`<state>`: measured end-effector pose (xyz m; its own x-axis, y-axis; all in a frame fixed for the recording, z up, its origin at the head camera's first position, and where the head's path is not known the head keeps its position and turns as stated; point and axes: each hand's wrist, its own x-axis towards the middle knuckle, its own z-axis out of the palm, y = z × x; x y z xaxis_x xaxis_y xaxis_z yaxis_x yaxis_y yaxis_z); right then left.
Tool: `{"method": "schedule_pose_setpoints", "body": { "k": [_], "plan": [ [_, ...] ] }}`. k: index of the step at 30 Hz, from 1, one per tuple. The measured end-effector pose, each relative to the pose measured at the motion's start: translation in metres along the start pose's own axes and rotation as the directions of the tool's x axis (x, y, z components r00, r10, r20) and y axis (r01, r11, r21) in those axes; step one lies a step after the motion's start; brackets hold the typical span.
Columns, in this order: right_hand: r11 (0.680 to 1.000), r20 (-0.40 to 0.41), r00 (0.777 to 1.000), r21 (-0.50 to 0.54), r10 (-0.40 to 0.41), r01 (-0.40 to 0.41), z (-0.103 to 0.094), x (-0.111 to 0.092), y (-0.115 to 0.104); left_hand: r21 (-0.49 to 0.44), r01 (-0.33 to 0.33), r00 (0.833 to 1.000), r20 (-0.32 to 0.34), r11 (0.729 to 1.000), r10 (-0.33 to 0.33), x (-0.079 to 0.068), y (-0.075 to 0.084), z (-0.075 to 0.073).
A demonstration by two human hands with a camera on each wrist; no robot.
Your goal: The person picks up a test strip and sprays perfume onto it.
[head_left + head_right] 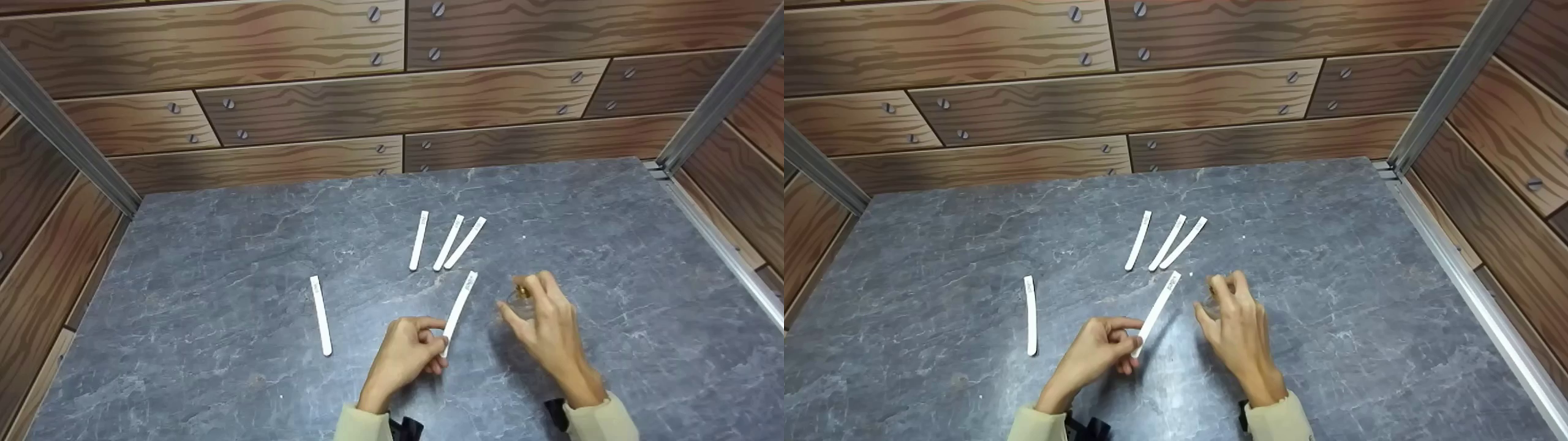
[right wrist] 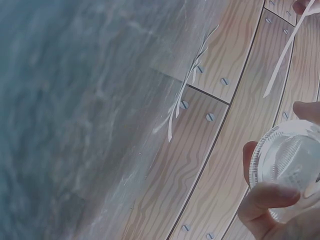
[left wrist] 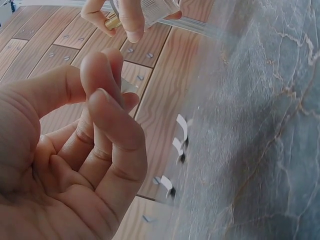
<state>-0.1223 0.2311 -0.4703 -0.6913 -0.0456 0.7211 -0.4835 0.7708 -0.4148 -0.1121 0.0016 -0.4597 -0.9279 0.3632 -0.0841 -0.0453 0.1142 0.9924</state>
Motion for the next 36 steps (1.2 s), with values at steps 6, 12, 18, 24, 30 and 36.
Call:
{"method": "schedule_pose_setpoints", "body": {
  "k": [6,12,18,24,30,36],
  "plan": [
    [1.000,-0.019,1.000,0.009,-0.006,0.006,-0.0004,0.0005,0.0004,0.002,0.004,1.000,-0.001,1.000,-0.004,0.0003,-0.0003,-0.0002],
    [0.999,-0.063,0.998,0.024,-0.025,0.026,0.0001,0.0017,0.0018,0.003,-0.002,1.000,-0.010,1.000,0.002,0.0005,-0.0012,-0.0004],
    [0.999,-0.108,0.994,0.028,-0.034,0.037,0.0006,0.0026,0.0029,-0.005,-0.005,1.000,-0.010,1.000,0.005,0.0003,-0.0010,-0.0008],
    [0.998,-0.116,0.992,0.036,-0.047,0.051,0.0010,0.0026,0.0041,-0.003,0.000,1.000,-0.009,1.000,0.000,0.0001,-0.0010,-0.0012],
    [0.998,-0.096,0.994,0.035,-0.048,0.052,0.0007,0.0016,0.0031,-0.004,-0.005,1.000,-0.003,1.000,0.005,-0.0004,-0.0019,-0.0020],
    [0.998,-0.076,0.996,0.026,-0.050,0.052,0.0007,0.0014,0.0018,0.004,-0.010,1.000,-0.001,1.000,0.010,-0.0006,-0.0016,-0.0019]
  ]
}}
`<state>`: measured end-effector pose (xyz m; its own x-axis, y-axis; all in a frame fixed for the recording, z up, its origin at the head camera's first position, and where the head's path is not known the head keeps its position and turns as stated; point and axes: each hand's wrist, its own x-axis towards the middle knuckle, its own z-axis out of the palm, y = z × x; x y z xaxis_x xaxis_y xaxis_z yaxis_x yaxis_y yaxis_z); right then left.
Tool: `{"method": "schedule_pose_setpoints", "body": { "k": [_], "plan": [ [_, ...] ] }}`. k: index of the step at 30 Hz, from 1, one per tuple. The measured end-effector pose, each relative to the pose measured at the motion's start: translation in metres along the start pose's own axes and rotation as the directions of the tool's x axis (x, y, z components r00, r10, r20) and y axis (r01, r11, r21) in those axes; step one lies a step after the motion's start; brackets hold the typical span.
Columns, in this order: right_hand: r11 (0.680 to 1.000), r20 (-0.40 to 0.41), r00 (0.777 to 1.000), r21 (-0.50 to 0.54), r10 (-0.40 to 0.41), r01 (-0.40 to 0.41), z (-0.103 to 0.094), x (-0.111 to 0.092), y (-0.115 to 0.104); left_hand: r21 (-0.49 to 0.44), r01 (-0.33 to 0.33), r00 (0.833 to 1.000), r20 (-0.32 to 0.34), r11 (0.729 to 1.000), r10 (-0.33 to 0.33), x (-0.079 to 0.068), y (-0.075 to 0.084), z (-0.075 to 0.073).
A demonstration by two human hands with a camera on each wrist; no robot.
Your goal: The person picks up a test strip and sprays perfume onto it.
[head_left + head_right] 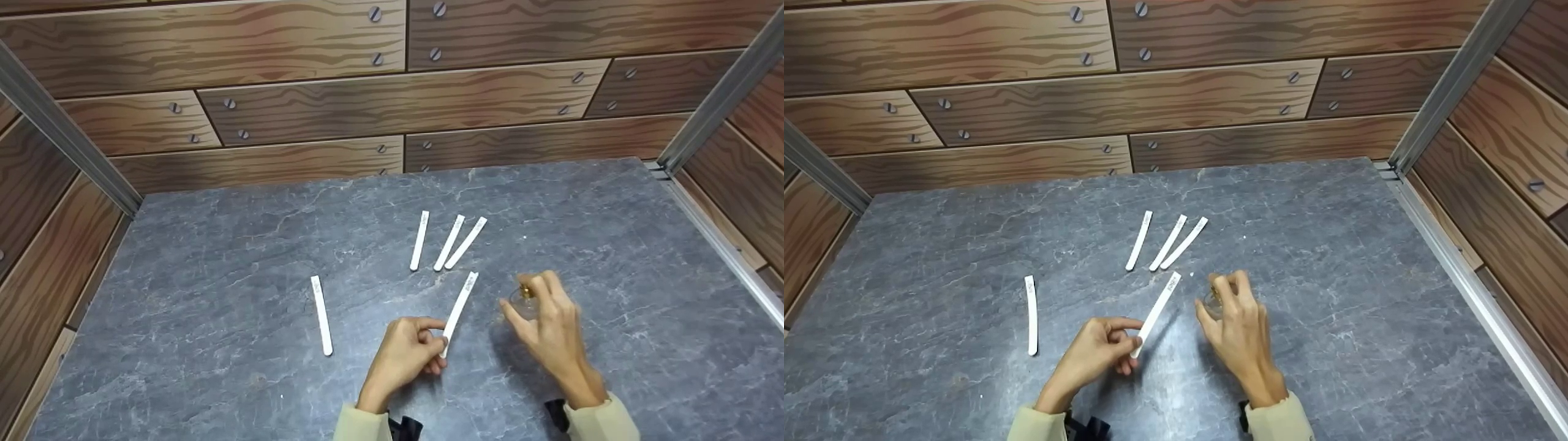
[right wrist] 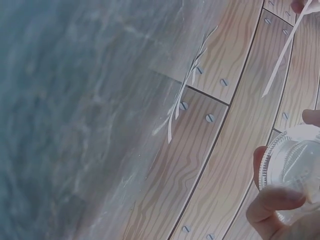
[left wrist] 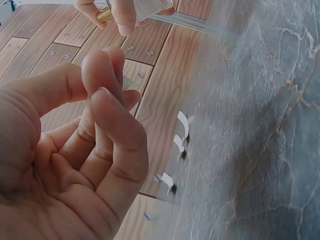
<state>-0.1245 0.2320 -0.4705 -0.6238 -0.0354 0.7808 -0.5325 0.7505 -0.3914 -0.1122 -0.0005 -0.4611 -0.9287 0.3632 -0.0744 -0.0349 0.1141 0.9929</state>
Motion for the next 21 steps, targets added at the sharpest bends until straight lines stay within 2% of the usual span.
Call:
{"method": "schedule_pose_setpoints", "body": {
  "k": [12,21],
  "plan": [
    [1.000,0.029,0.999,-0.011,0.018,-0.018,-0.0005,-0.0004,-0.0017,0.004,0.002,1.000,0.004,1.000,-0.002,0.0001,0.0016,0.0003],
    [1.000,0.001,1.000,-0.018,0.019,-0.019,0.0008,0.0001,-0.0017,0.000,0.007,1.000,0.011,1.000,-0.007,-0.0003,0.0019,0.0004]
  ]
}}
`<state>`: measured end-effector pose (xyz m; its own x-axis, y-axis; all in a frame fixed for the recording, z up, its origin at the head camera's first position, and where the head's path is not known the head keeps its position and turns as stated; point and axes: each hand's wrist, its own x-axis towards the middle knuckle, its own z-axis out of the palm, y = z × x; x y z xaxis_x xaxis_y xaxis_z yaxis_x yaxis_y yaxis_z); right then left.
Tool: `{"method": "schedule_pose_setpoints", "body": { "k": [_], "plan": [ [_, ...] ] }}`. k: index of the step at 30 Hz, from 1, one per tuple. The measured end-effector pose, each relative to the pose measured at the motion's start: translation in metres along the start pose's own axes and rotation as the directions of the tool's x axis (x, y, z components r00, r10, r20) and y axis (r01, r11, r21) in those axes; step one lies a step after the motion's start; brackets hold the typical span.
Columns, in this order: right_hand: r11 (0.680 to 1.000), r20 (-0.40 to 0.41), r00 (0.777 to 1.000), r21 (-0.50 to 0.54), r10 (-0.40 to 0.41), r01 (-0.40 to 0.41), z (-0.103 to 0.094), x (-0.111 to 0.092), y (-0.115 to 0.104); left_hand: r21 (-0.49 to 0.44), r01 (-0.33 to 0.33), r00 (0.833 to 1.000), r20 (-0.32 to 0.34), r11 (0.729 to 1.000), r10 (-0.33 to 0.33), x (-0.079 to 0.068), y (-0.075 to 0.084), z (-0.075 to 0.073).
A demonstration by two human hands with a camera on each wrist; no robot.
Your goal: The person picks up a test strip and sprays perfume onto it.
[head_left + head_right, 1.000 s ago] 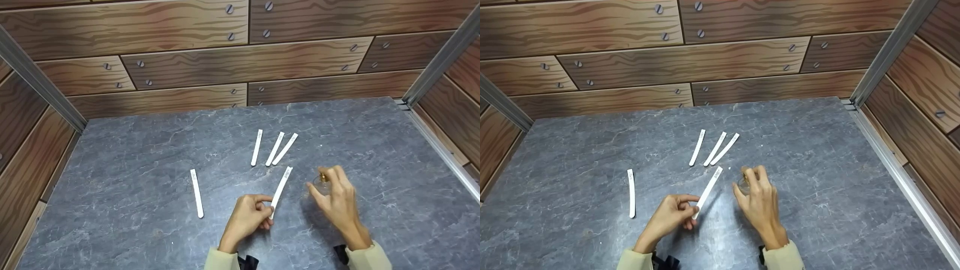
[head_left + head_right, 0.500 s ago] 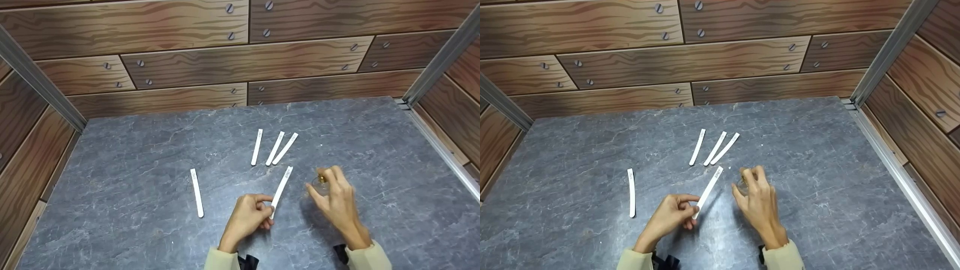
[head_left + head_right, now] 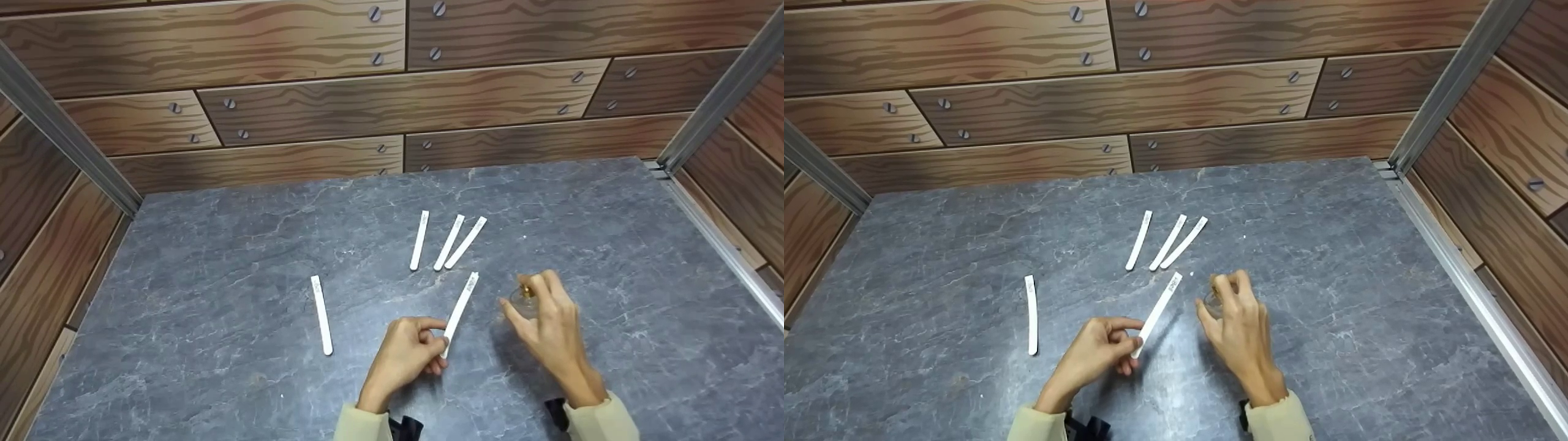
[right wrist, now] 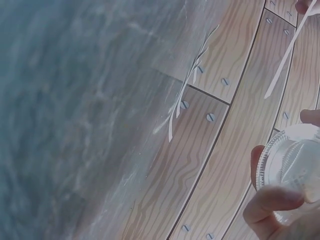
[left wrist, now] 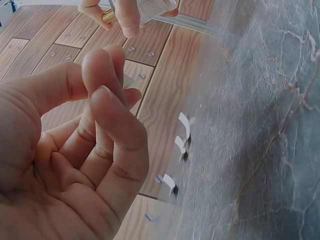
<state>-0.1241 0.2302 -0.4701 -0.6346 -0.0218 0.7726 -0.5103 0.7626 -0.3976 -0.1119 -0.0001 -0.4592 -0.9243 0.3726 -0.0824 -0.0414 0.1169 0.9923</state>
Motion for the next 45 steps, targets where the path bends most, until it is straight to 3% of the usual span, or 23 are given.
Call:
{"method": "schedule_pose_setpoints", "body": {
  "k": [11,20,27,45],
  "plan": [
    [1.000,0.008,1.000,0.003,0.004,-0.004,0.001,0.000,0.002,-0.006,-0.004,1.000,-0.010,1.000,0.004,-0.001,0.000,-0.001],
    [1.000,-0.005,1.000,0.014,0.006,-0.006,-0.002,0.002,0.003,-0.015,-0.011,0.998,-0.064,1.000,0.010,0.003,-0.002,-0.016],
    [1.000,-0.010,1.000,0.007,0.003,-0.003,-0.004,0.002,0.004,-0.036,-0.012,0.995,-0.100,0.999,0.008,0.010,-0.002,-0.025],
    [1.000,-0.008,1.000,0.007,0.011,-0.010,-0.005,0.003,0.006,0.028,-0.043,0.982,-0.181,0.999,0.047,0.032,-0.006,-0.047]
  ]
}}
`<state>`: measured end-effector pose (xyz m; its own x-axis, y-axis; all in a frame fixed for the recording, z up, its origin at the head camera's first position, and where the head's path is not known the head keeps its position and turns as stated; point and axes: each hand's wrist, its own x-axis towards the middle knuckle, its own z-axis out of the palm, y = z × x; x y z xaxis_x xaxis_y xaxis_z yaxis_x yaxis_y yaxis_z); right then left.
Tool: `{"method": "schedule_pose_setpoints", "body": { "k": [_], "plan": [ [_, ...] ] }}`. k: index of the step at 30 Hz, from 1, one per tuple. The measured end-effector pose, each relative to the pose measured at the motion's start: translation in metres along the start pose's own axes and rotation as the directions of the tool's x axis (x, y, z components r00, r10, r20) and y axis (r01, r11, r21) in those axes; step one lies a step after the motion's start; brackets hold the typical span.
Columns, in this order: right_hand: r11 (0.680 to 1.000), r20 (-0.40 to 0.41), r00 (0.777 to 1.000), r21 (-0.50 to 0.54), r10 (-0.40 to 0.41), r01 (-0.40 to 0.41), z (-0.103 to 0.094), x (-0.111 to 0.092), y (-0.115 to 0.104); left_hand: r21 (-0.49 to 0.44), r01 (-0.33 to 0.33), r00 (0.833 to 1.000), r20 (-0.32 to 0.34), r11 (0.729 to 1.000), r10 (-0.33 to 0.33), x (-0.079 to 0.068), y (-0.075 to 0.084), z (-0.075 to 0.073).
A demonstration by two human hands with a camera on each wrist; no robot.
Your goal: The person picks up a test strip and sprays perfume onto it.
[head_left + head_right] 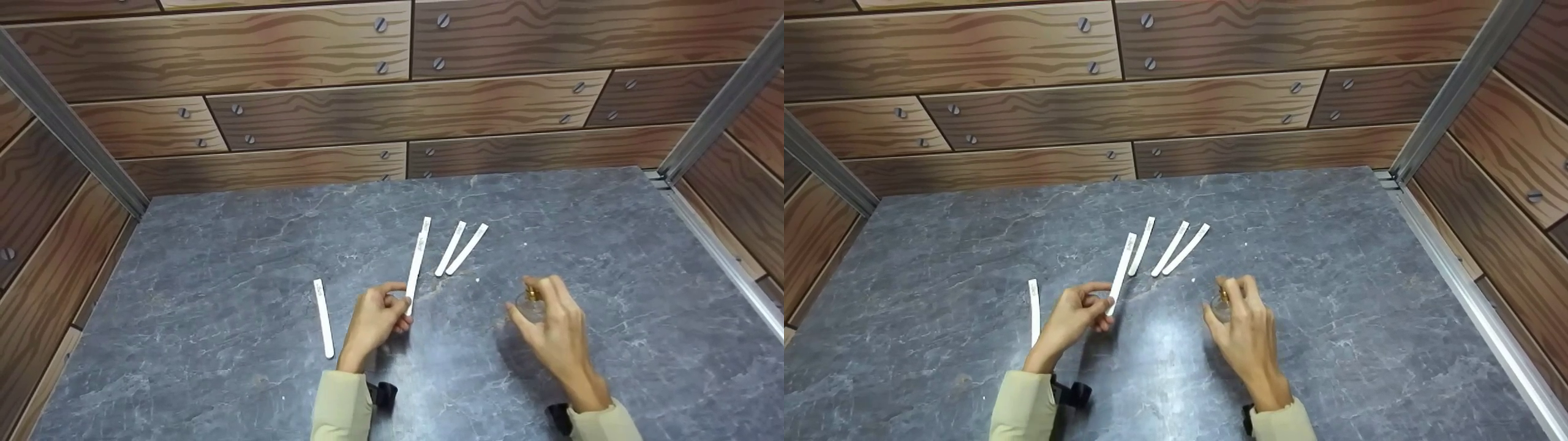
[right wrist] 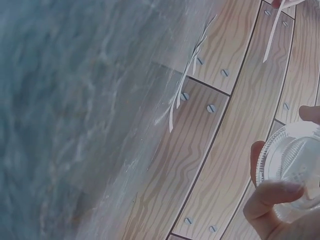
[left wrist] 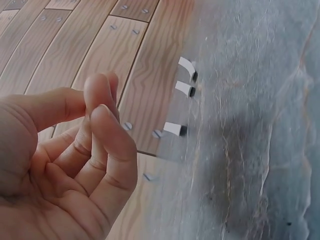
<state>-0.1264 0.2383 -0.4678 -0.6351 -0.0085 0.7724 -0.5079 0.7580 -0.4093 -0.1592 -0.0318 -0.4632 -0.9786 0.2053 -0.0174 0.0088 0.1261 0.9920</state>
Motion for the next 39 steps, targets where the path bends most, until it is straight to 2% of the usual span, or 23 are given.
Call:
{"method": "schedule_pose_setpoints", "body": {
  "k": [16,24,31,39],
  "plan": [
    [1.000,0.017,1.000,-0.002,0.001,-0.001,0.000,-0.001,0.001,0.004,0.062,0.997,-0.050,0.998,-0.062,0.021,-0.007,-0.008],
    [1.000,0.025,1.000,-0.001,0.008,-0.008,0.000,-0.001,0.000,0.014,0.066,0.995,-0.072,0.998,-0.065,0.032,-0.006,-0.017],
    [1.000,0.028,1.000,0.000,0.003,-0.003,0.000,-0.001,0.000,-0.020,0.073,0.992,-0.104,0.997,-0.075,0.039,-0.014,-0.016],
    [1.000,0.013,1.000,-0.006,-0.013,0.013,0.000,0.001,0.001,-0.014,0.148,0.984,-0.095,0.989,-0.148,0.049,-0.012,-0.014]
  ]
}}
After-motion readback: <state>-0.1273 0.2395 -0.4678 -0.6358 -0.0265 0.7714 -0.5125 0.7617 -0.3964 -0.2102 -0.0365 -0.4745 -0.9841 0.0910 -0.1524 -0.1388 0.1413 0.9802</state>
